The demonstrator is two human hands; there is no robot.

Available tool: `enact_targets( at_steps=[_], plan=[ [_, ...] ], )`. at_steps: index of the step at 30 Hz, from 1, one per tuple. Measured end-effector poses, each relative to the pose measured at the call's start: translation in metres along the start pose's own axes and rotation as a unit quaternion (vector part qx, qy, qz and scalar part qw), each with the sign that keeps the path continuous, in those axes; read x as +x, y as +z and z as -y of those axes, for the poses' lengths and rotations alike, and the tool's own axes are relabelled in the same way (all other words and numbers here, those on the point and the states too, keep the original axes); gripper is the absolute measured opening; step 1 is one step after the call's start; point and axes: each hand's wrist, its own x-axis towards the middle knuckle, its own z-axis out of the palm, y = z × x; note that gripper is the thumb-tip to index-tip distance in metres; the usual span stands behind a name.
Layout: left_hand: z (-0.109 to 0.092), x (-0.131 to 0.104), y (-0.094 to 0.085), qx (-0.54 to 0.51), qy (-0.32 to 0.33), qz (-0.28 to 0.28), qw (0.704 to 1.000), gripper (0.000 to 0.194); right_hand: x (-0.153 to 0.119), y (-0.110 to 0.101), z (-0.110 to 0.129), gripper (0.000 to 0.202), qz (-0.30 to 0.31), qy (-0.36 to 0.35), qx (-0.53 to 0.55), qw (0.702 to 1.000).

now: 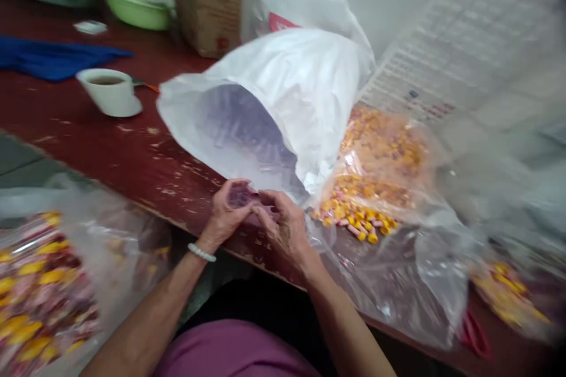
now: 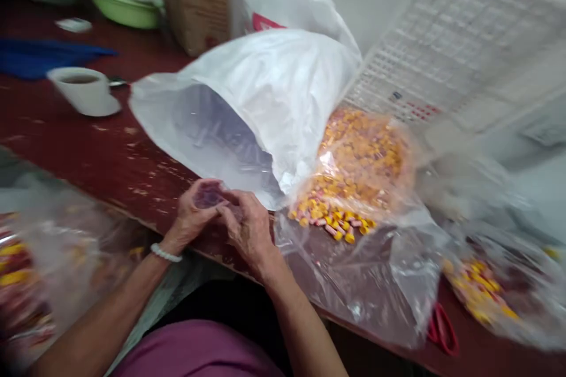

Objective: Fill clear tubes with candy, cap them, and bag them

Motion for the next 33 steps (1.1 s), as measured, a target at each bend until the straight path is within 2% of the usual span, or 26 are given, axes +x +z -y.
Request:
enact_targets(
  at_steps=[2, 4, 7, 8, 10, 13, 16, 18, 21, 24, 26, 28, 30, 33],
  plan=[
    [0.0, -0.002, 0.005, 0.066, 0.023, -0.006, 0.998, 0.047, -0.016, -0.022, -0.006, 0.022, -0.05, -0.004, -0.01, 0.999],
    [0.001, -0.004, 0.009, 0.162, 0.072, 0.028, 0.984, 0.044, -0.035, -0.053, -0.021, 0.019, -0.109, 0.028, -0.028, 0.993],
    [0.004, -0.007, 0.011, 0.306, 0.16, 0.107, 0.932, 0.038, -0.064, -0.104, -0.058, 0.023, -0.195, 0.124, -0.105, 0.967],
    [0.005, -0.007, 0.011, 0.34, 0.181, 0.125, 0.914, 0.036, -0.071, -0.119, -0.073, 0.025, -0.214, 0.159, -0.164, 0.95],
    [0.008, -0.007, 0.009, 0.371, 0.205, 0.153, 0.893, 0.033, -0.081, -0.142, -0.102, 0.027, -0.227, 0.186, -0.206, 0.933],
    [0.009, -0.008, 0.004, 0.346, 0.19, 0.178, 0.901, 0.031, -0.087, -0.154, -0.133, 0.023, -0.207, 0.189, -0.235, 0.931],
    [0.001, -0.014, 0.001, 0.302, 0.124, 0.16, 0.932, 0.036, -0.088, -0.15, -0.143, 0.022, -0.202, 0.187, -0.238, 0.931],
    [-0.008, -0.021, 0.003, 0.241, 0.069, 0.143, 0.957, 0.037, -0.088, -0.143, -0.133, 0.025, -0.208, 0.189, -0.229, 0.932],
    [-0.023, -0.032, 0.013, 0.106, 0.002, 0.137, 0.985, 0.033, -0.086, -0.126, -0.093, 0.027, -0.207, 0.179, -0.151, 0.95],
    [-0.038, -0.041, 0.024, 0.041, -0.028, 0.166, 0.985, 0.032, -0.079, -0.103, -0.038, 0.023, -0.166, 0.118, -0.003, 0.979],
    [-0.046, -0.047, 0.029, 0.048, -0.028, 0.196, 0.979, 0.031, -0.072, -0.086, -0.01, 0.019, -0.146, 0.052, 0.023, 0.988],
    [-0.051, -0.052, 0.032, 0.061, -0.016, 0.226, 0.972, 0.031, -0.067, -0.074, 0.004, 0.014, -0.143, 0.008, 0.006, 0.99],
    [-0.052, -0.056, 0.032, 0.055, -0.011, 0.247, 0.967, 0.031, -0.066, -0.069, 0.008, 0.012, -0.139, -0.005, -0.009, 0.99],
    [-0.05, -0.062, 0.032, 0.025, -0.027, 0.259, 0.965, 0.03, -0.07, -0.071, 0.008, 0.012, -0.079, -0.024, 0.003, 0.997]
  ],
)
